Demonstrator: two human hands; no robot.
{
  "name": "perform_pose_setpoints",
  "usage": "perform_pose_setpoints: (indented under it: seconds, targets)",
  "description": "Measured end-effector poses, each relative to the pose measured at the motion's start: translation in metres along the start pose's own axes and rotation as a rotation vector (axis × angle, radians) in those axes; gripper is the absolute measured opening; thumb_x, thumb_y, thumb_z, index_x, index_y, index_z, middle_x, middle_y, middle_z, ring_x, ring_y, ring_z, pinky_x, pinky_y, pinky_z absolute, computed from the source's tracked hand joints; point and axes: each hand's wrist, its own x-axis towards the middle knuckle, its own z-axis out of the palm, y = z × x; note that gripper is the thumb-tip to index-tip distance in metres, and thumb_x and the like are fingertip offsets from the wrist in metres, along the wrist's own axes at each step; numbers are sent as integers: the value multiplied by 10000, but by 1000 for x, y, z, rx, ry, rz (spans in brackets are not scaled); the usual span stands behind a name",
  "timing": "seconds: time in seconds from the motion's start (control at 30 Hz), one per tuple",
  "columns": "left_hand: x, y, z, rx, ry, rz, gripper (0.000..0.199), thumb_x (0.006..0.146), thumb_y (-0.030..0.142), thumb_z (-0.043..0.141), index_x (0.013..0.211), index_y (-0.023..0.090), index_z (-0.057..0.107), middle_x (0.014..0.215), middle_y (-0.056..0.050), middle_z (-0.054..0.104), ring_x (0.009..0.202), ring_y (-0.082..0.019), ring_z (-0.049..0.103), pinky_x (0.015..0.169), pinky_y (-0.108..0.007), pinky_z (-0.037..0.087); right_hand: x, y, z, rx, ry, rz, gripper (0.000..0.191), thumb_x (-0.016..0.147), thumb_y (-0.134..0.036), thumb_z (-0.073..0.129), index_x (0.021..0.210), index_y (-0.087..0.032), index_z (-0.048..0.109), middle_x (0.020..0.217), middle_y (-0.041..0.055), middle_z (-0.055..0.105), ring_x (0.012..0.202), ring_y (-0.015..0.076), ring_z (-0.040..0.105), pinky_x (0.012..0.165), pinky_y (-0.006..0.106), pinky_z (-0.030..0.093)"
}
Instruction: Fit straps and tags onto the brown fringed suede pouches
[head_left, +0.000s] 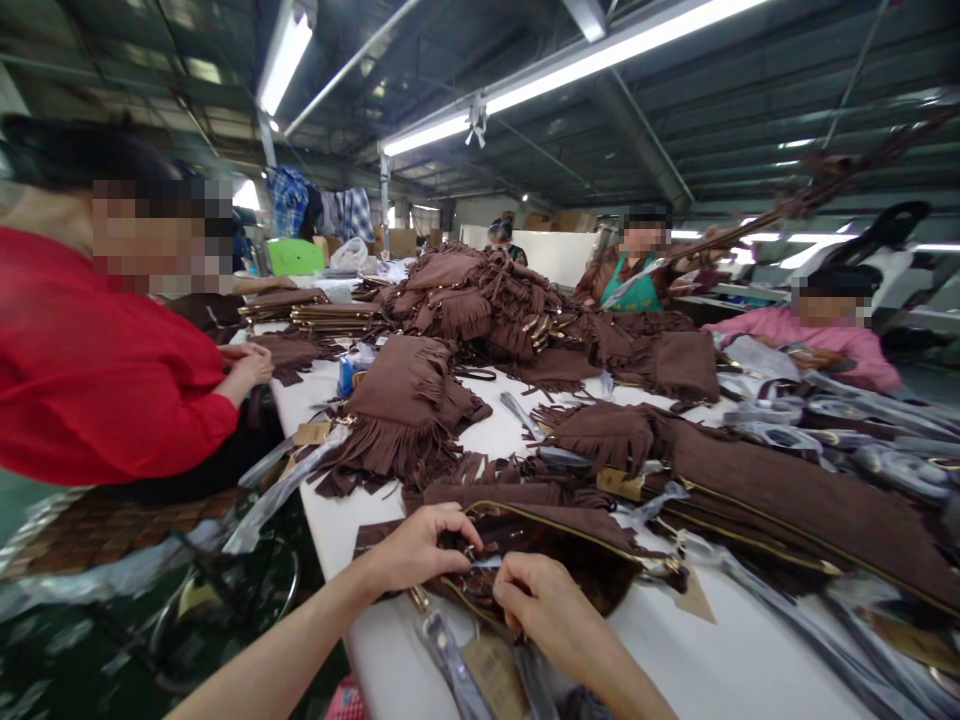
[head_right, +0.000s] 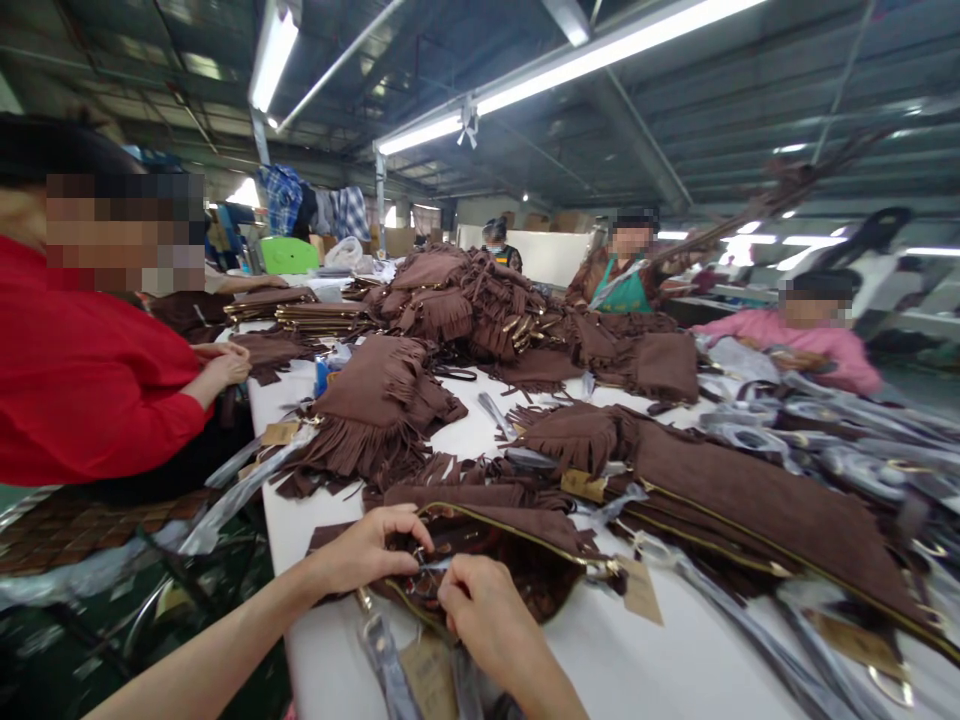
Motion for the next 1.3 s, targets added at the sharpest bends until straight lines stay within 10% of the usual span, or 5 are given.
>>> perform_pose_setpoints:
  seconds: [0.7,0.87,1.0,1.13,1.3]
  targets:
    - [-5,30,-9,643,-220,200,211,827,37,514,867,199,644,1075,-39,601,978,-169,591,863,-227,451,8,-3,9,73,37,-115,189,705,-113,459,547,-198,518,557,-15,575,576,134,522,600,234,350]
    - [-2,32,-7,764,-198,150,192,852,52,445,781,176,574,996,-49,565,719,-143,569,656,-231,458,7,1,4,123,23,-143,219,757,-190,485,549,-186,554,568,-18,548,587,135,495,579,240,334]
    - [-8,49,-5,855,-69,194,182,852,49,425,806,183,539,1129,-75,528,951,-193,557,836,-286,463,0,6,-15,246,-60,-145,230,820,-255,475,710,-176,661,528,-41,479,532,121,448,519,233,324]
    - [-24,81,13,1049,103,-46,300,704,-47,411,861,179,530,1015,-103,551,920,-245,547,777,-351,465,-10,6,-31,439,-139,-83,278,803,-356,537,913,-147,683,570,-34,558,489,108,509,510,236,411]
    - [-34,94,36,488,101,-114,134,855,120,399,827,204,499,744,-23,598,650,-156,569,615,-262,453,-9,1,-32,724,-64,-30,341,647,-418,746,841,-173,612,607,-33,613,538,137,614,468,229,479]
